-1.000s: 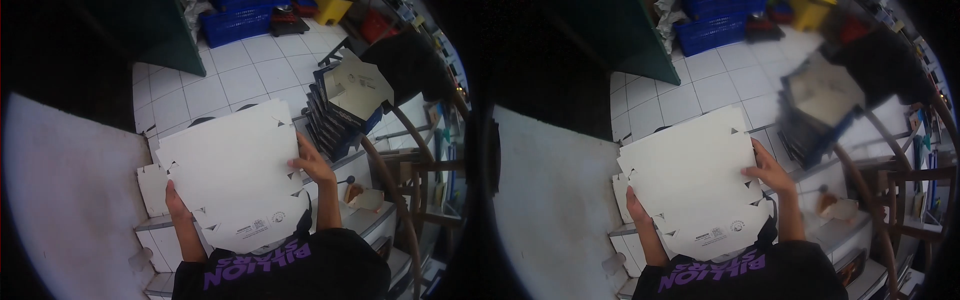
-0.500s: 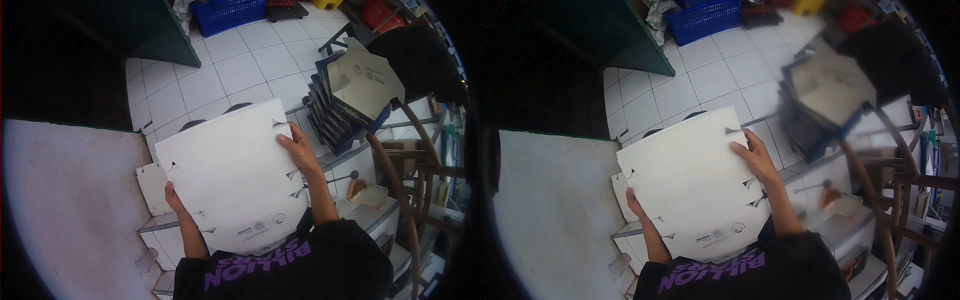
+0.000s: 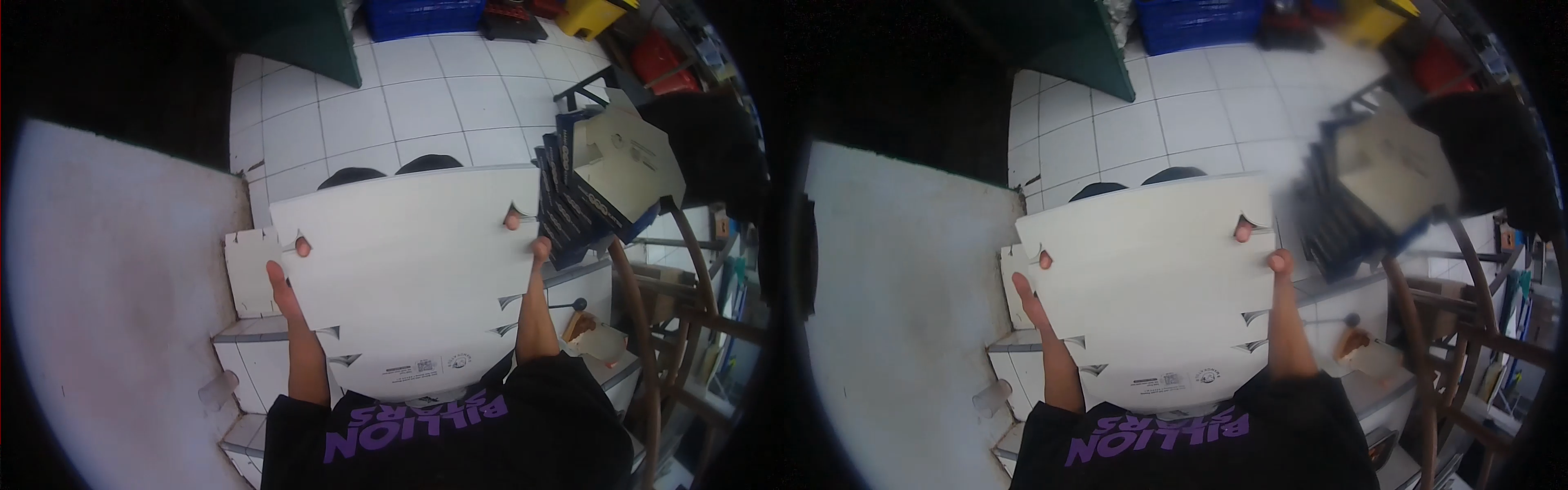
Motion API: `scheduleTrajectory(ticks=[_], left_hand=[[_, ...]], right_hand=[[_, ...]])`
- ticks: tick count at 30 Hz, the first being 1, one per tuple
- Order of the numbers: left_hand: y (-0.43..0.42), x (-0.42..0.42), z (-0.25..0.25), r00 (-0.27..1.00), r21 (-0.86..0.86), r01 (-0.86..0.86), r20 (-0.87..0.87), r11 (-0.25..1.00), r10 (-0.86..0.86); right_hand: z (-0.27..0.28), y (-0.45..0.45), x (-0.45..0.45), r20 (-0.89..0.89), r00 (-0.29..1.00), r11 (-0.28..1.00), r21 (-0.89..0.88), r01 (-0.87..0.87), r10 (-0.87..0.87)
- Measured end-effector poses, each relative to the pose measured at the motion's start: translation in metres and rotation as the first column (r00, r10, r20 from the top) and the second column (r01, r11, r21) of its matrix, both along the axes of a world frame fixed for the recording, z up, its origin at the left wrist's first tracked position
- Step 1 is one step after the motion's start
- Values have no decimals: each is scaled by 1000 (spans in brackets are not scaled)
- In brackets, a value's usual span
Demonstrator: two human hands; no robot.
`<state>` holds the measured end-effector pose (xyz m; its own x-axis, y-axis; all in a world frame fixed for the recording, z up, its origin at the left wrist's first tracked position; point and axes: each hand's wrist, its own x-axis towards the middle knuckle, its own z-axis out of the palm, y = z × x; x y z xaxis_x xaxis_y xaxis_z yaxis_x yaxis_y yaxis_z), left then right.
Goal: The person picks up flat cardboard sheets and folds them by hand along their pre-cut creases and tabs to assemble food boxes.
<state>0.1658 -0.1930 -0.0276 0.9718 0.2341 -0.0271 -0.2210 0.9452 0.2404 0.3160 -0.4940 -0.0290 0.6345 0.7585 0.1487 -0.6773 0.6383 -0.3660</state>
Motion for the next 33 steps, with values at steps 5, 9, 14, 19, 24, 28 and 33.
scheduleTrajectory(ticks=[5,9,14,19,24,28,33], left_hand=[[4,-6,24,971,517,54,-226,854,76],[-5,-2,43,961,587,71,-258,807,103],[-4,-2,41,822,638,172,-513,751,248],[-11,-3,73,823,762,245,-490,599,287],[-21,3,83,828,863,309,-450,399,333],[-25,9,90,775,796,361,-546,485,318],[-29,17,85,722,798,325,-556,507,412]], right_hand=[[5,-6,6,133,991,977,-210,30,-2],[25,6,0,195,979,857,-491,155,-66],[49,31,-10,440,892,452,-778,436,-103],[75,49,-18,407,913,325,-860,394,-32],[83,71,-27,492,870,158,-857,491,-32],[85,79,-35,566,822,-24,-822,568,68],[79,107,-51,772,631,-113,-622,775,78]])
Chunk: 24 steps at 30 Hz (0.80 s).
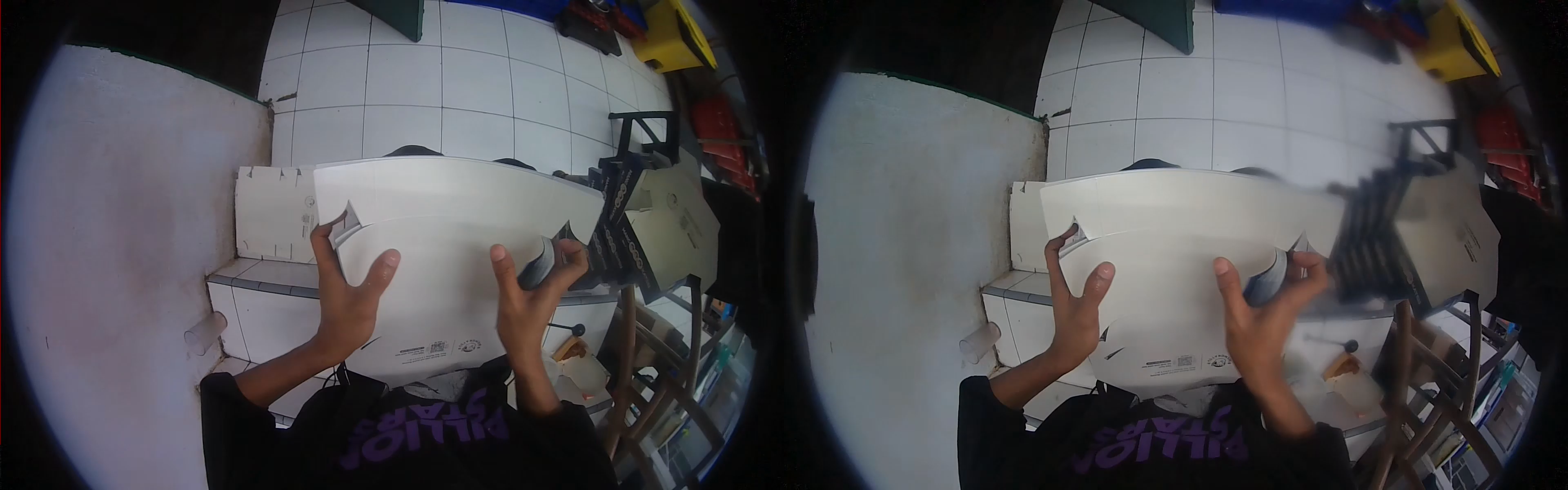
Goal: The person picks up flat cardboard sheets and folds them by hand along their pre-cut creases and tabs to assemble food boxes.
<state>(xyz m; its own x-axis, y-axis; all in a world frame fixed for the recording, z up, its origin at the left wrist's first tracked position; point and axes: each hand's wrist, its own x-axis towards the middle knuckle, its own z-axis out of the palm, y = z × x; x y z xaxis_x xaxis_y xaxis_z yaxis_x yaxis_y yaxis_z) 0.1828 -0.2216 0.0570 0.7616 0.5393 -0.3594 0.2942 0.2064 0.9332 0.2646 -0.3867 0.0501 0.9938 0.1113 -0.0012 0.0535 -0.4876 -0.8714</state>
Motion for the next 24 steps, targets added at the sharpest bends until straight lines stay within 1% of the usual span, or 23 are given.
scheduleTrajectory(ticks=[1,3,4,5,6,7,9,10,12,13,14,15,16,17,18,19,20,21,22,24], left_hand=[[1,0,-2,999,46,49,-22,998,-48],[-2,2,-1,998,60,58,-20,997,-57],[-4,2,-1,998,77,69,-11,995,-68],[-6,1,-2,998,74,67,-24,995,-66],[-8,0,-3,997,136,79,-16,988,-78],[-10,0,-4,996,197,93,-11,976,-93],[-17,-3,-3,997,202,78,-9,976,-78],[-20,-4,-2,998,210,63,6,976,-66],[-20,-7,-8,998,237,59,-2,970,-60],[-19,-8,-9,999,265,48,2,963,-50],[-18,-7,-6,999,278,44,9,960,-48],[-16,-4,-3,1000,212,23,-18,977,-19],[-13,-3,0,999,149,-7,-48,989,14],[-12,-3,0,998,168,-22,-48,986,31],[-11,-3,0,998,126,-26,-52,992,33],[-9,-4,-1,998,80,-31,-59,996,36],[-7,-5,-5,996,86,-47,-70,995,53],[-5,-6,-10,997,77,-27,-74,997,33],[-5,-5,-13,997,70,-3,-73,998,8],[-14,-1,-10,998,92,18,-68,996,-11]], right_hand=[[-5,6,-3,-11,1000,1000,-3,-1,1],[-17,16,-7,57,997,997,48,52,-55],[-22,19,-8,46,998,998,45,48,-50],[-27,22,-10,140,988,998,-11,61,-59],[-32,24,-11,233,970,995,-66,80,-63],[-36,26,-12,219,974,994,-69,80,-63],[-45,30,-12,341,938,982,-145,119,-63],[-49,30,-12,329,942,982,-146,118,-64],[-52,32,-10,370,929,964,-242,108,-12],[-49,32,-11,373,928,966,-232,110,-16],[-44,31,-10,304,952,981,-171,93,-38],[-38,30,-9,234,971,992,-104,77,-51],[-30,27,-5,241,969,994,-83,67,-45],[-21,18,-2,98,995,1000,15,18,-19],[-12,9,2,-52,998,994,112,-20,26],[-4,-2,7,-63,997,992,122,-36,44],[3,-15,15,-212,966,956,282,-82,145],[5,-26,20,-338,905,895,436,-92,258],[2,-34,25,-357,892,907,403,-121,277],[2,-40,29,-371,873,892,431,-140,316]])
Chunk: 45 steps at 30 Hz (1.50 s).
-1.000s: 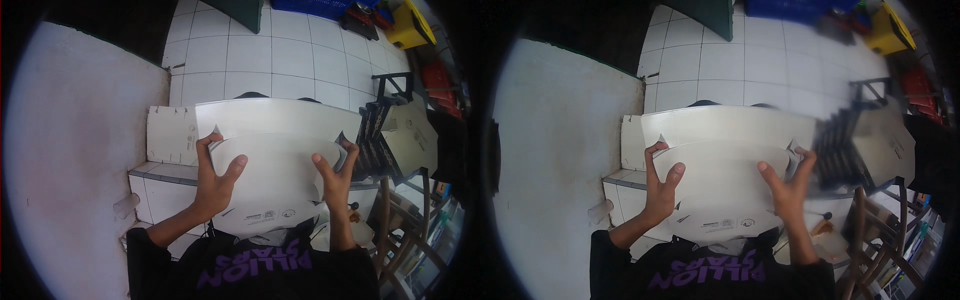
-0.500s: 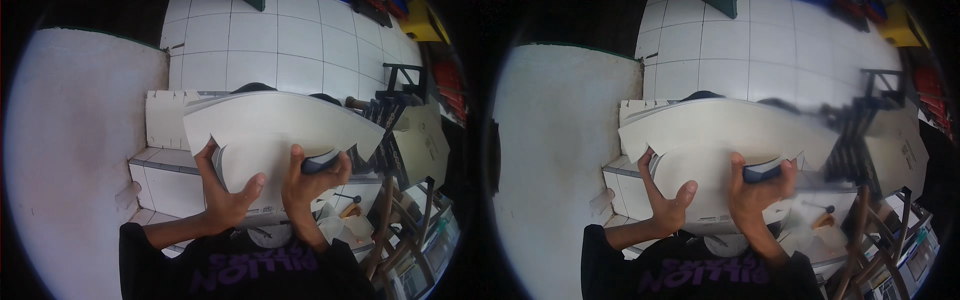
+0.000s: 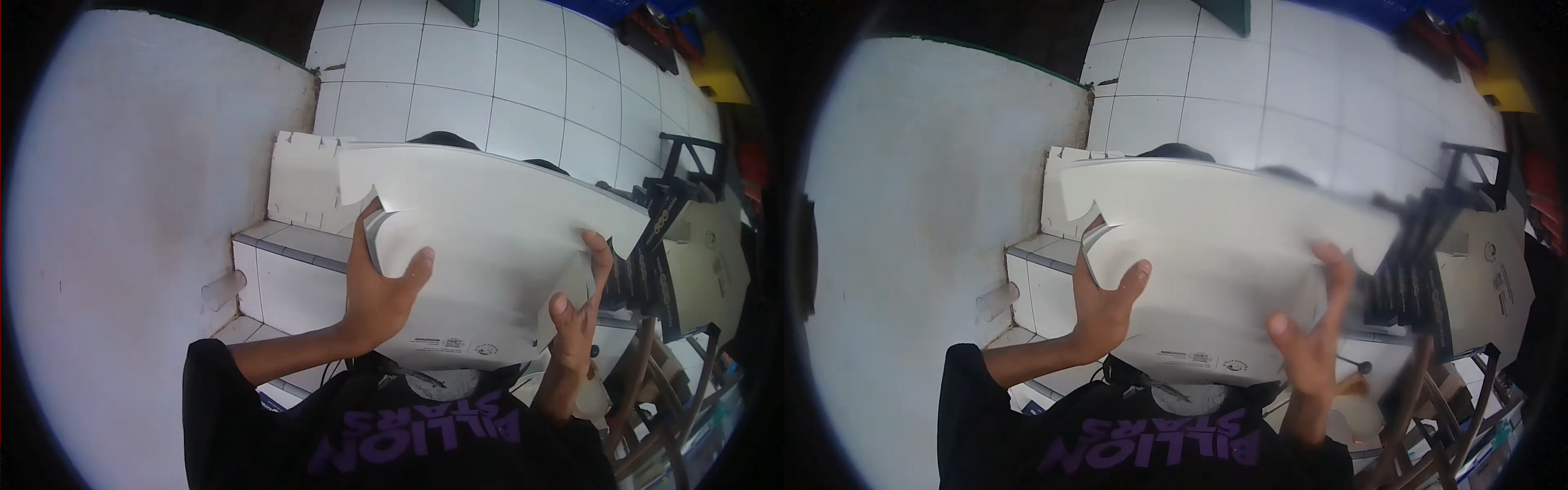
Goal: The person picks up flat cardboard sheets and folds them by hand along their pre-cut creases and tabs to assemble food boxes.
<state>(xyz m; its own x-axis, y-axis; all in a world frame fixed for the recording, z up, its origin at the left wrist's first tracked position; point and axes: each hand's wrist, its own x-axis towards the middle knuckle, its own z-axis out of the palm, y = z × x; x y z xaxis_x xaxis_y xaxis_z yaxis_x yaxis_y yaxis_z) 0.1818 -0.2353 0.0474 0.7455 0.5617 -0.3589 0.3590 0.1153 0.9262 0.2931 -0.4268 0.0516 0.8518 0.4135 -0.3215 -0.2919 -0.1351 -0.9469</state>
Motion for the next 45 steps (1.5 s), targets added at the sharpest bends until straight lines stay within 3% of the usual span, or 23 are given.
scheduleTrajectory(ticks=[2,8,10,13,17,19,21,23,25,26,28,30,31,33,35,37,38,39,40,41,42,43,45], left_hand=[[-11,8,3,1000,19,27,-4,999,-27],[-27,25,-26,998,341,-58,41,938,47],[-30,30,-34,1000,601,-19,13,799,14],[-36,41,-32,988,738,12,-111,675,104],[-32,38,-36,993,717,-59,-29,695,114],[-22,25,-31,996,601,-84,25,795,87],[-8,12,-12,995,195,-95,38,976,89],[14,-3,1,990,-104,-138,14,985,140],[34,-21,-9,981,-213,-146,98,966,169],[42,-26,-13,961,-315,-166,161,934,225],[52,-24,-5,967,-280,-72,214,957,135],[64,-18,-9,960,-226,36,280,973,29],[67,-13,-10,954,-234,39,299,971,34],[71,0,-9,995,-39,0,102,999,4],[83,3,-21,993,-87,0,115,996,10],[91,5,-41,875,-338,174,485,925,13],[86,6,-43,867,-457,128,482,880,124],[80,12,-44,862,-453,125,491,883,130],[74,18,-47,732,-636,328,638,699,237],[67,22,-51,581,-698,546,714,464,390],[64,27,-57,545,-662,601,749,447,377],[61,30,-56,534,-658,600,753,455,384],[49,33,-54,558,-693,660,711,290,429]], right_hand=[[-1,-7,1,-33,999,999,25,-26,27],[8,-1,-8,-63,997,991,130,41,-33],[11,-1,-12,-71,995,983,169,76,-65],[8,2,-18,74,995,980,194,48,-63],[7,7,-15,136,984,985,141,96,-115],[2,2,-8,102,978,977,123,172,-185],[-21,-15,-6,271,947,985,43,168,-174],[-27,-15,4,413,866,956,198,215,-280],[-19,-19,32,406,845,927,284,245,-347],[-13,-24,45,223,911,925,245,291,-346],[-6,-23,62,50,940,927,191,324,-339],[-2,-15,77,146,986,995,-82,-65,76],[0,-11,78,165,983,994,-92,-65,80],[5,0,79,150,987,996,-79,-51,62],[14,4,77,165,984,992,-116,-54,72],[16,3,77,50,993,992,57,-114,111],[4,-10,84,19,974,948,227,-222,224],[-12,-16,88,29,972,946,227,-232,232],[-26,-18,91,-63,937,750,619,-234,345],[-36,-15,95,-58,887,530,819,-220,459],[-43,-10,98,-35,803,281,945,-167,594],[-53,-13,101,11,775,236,950,-205,632],[-70,-16,108,105,710,142,949,-280,696]])
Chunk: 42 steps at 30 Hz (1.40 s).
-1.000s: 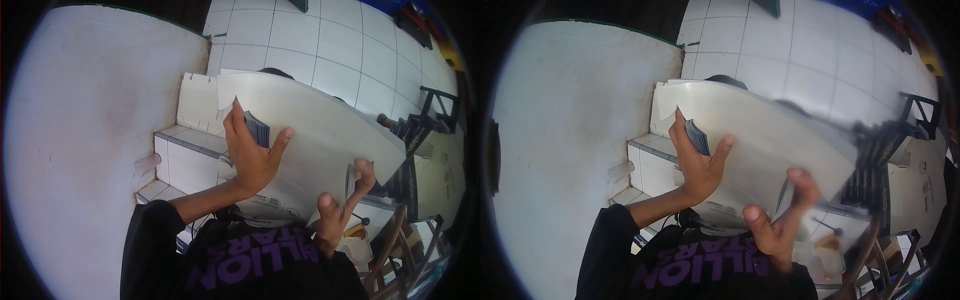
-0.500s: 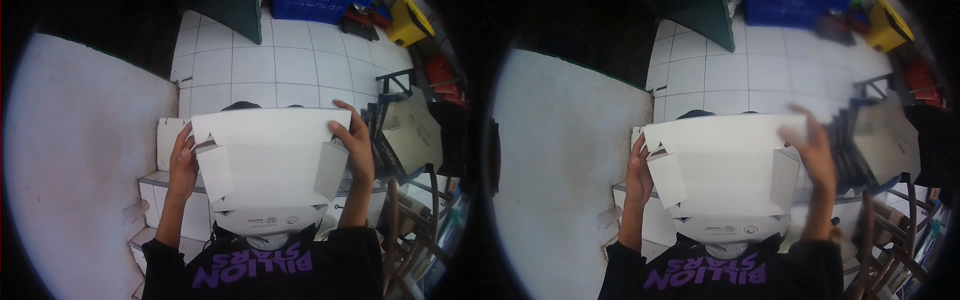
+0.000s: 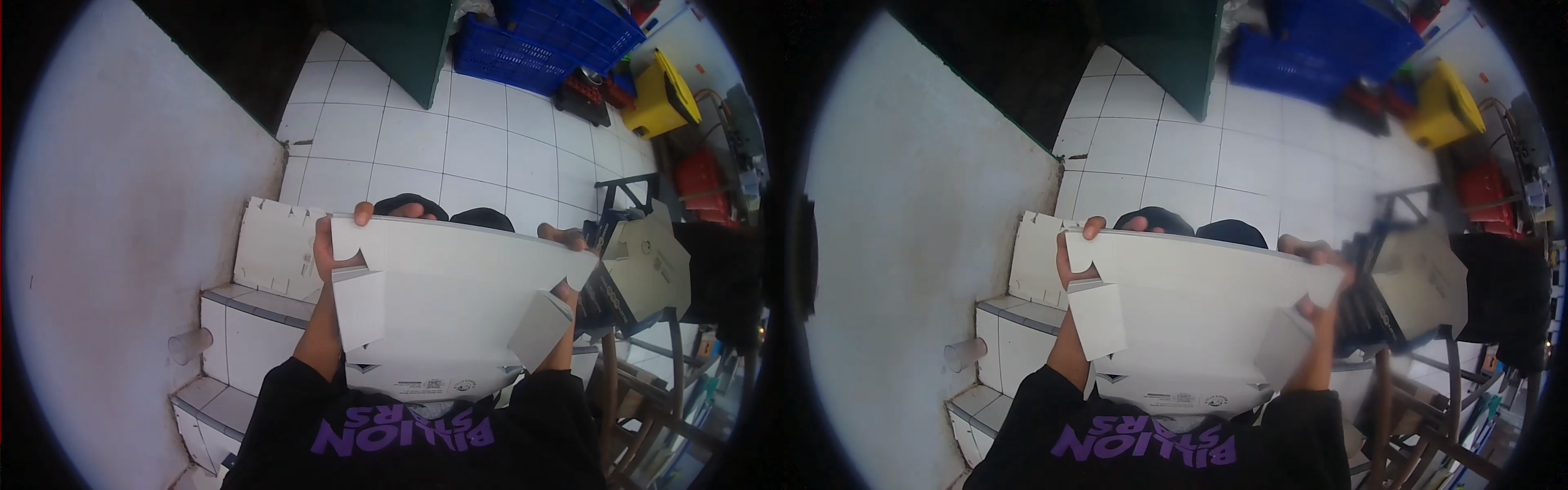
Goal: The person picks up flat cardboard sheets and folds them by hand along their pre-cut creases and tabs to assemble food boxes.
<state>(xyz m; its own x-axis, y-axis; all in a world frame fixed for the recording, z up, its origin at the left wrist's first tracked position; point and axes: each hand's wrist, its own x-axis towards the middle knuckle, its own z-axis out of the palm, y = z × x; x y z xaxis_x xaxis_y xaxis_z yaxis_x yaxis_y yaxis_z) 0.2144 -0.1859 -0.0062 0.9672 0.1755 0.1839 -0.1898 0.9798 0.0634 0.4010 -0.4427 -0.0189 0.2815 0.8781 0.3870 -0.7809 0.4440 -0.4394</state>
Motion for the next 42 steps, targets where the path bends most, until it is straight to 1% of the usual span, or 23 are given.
scheduleTrajectory(ticks=[1,4,6,8,10,11,13,14,16,17,19,20,22,23,25,26,28,31,35,37,38,40,42], left_hand=[[0,1,-1,1000,-5,-10,2,1000,10],[6,-4,-2,1000,95,2,15,995,-3],[9,-8,-3,992,211,5,119,977,-31],[13,-6,-3,989,253,35,128,967,-70],[24,-6,-1,984,294,68,141,954,-113],[38,-10,1,976,506,163,41,847,-213],[49,-2,13,961,799,203,-51,567,-272],[48,3,22,960,798,208,-54,565,-276],[44,11,36,902,799,432,-392,418,-183],[43,15,40,898,796,439,-396,417,-191],[43,23,47,950,943,295,-272,155,-151],[40,24,51,947,940,302,-278,158,-160],[37,29,58,937,932,347,-338,108,-92],[35,31,57,935,930,351,-342,111,-95],[33,32,56,949,948,314,-312,-52,40],[33,32,52,948,947,316,-315,-52,37],[33,30,39,931,948,302,-315,98,182],[33,30,33,932,946,253,-294,200,213],[34,33,35,923,917,298,-347,264,164],[29,33,39,916,929,283,-336,240,220],[28,33,42,913,928,286,-340,239,225],[24,32,48,858,901,417,-433,118,276],[19,33,56,852,912,404,-405,75,332]], right_hand=[[-9,1,-4,100,962,965,90,245,-253],[31,-13,18,101,994,991,-126,52,-39],[41,-11,23,531,839,942,-205,264,-120],[56,-2,34,605,795,960,-201,194,-34],[89,15,25,651,748,948,-303,99,130],[93,15,25,652,747,948,-303,102,128],[96,15,25,717,645,876,-459,150,265],[96,15,26,715,648,875,-458,153,261],[92,14,27,689,589,722,-648,240,423],[94,17,26,685,595,719,-652,243,420],[104,31,22,652,624,730,-658,183,431],[110,37,21,645,632,726,-663,183,430],[120,46,23,660,486,663,-722,198,573],[121,47,23,656,490,660,-725,196,575],[119,47,23,702,440,651,-701,291,560],[114,44,24,701,443,650,-702,291,559],[97,34,23,772,482,679,-615,401,414],[87,28,18,738,594,637,-632,442,320],[89,31,13,671,693,572,-688,446,266],[98,37,9,770,547,525,-630,572,328],[103,40,5,769,549,529,-631,567,329],[114,47,-5,806,404,377,-569,730,433],[119,56,-12,816,353,341,-528,778,458]])
